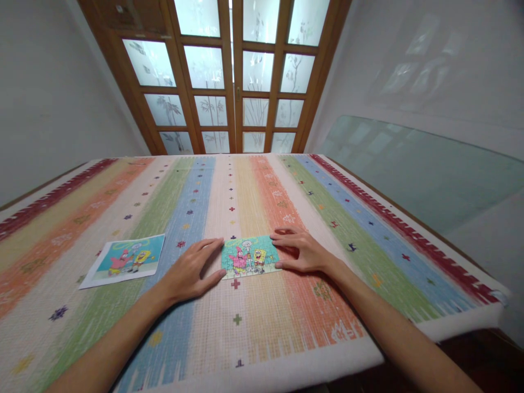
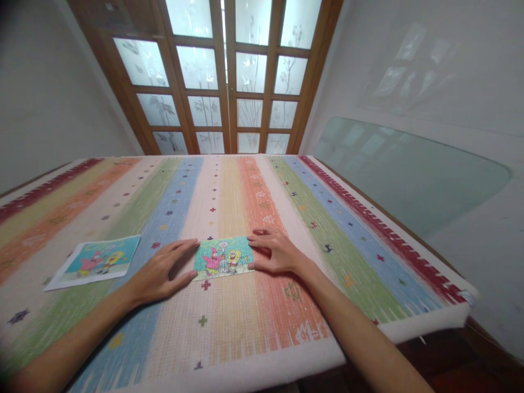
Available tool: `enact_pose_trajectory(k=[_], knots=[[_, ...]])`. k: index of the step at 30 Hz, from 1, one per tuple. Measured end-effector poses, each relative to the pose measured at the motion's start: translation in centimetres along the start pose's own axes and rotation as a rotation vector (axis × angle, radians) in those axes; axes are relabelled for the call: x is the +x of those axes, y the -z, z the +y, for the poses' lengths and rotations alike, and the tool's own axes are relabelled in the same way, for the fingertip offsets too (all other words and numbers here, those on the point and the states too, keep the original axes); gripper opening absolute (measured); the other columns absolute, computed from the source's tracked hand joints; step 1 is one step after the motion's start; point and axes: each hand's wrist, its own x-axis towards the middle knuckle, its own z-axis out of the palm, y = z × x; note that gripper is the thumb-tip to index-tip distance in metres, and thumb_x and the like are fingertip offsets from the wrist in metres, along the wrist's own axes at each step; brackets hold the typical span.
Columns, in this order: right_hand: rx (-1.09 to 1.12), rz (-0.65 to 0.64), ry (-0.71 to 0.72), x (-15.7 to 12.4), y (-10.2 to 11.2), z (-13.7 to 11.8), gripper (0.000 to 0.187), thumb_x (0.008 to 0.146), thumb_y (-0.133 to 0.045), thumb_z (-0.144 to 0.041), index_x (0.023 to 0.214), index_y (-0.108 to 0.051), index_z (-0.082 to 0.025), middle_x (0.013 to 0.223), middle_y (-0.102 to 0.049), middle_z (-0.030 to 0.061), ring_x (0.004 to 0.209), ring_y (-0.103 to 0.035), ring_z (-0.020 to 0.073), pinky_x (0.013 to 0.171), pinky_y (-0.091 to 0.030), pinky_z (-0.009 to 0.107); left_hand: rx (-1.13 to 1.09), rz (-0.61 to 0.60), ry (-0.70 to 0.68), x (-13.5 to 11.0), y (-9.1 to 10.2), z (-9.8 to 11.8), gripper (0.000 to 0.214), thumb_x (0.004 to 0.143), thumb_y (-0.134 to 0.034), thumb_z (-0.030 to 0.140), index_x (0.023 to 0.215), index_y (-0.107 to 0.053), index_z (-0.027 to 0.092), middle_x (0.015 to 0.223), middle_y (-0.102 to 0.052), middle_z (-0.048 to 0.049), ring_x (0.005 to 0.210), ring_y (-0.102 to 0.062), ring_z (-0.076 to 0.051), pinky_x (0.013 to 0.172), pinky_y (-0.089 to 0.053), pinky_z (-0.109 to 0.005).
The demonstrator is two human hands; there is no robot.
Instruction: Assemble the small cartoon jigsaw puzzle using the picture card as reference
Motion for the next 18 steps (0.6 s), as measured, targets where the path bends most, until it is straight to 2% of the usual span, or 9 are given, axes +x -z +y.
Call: enact_pose_trajectory(k=[10,18], knots=[[0.009,0.038,0.011,0.15,-0.32,-0.03,0.05,0.082,-0.082,-0.053,0.118,-0.076,-0.019,0.119,-0.076,0.0158,0.117,-0.063,0.0329,0.096,-0.055,0.054,-0.031,-0.026,0.014,0.11,-0.01,0.15,0.057,0.101,-0.052,0.046,0.15,-0.04,0.018,0.143,-0.059,-0.0147,0.13,-0.058,-0.031,0.111,-0.048,-0.049],[0.026,-0.044,-0.061,0.34,0.24,-0.6,0.081,0.074,-0.084,-0.062,0.14,-0.064,-0.02,0.128,-0.07,0.0164,0.12,-0.061,0.0336,0.1,-0.053,0.054,-0.027,-0.045,0.019,0.03,-0.21,-0.1,0.069,0.099,-0.056,0.05,0.156,-0.034,0.02,0.15,-0.053,-0.017,0.136,-0.053,-0.035,0.113,-0.046,-0.053]])
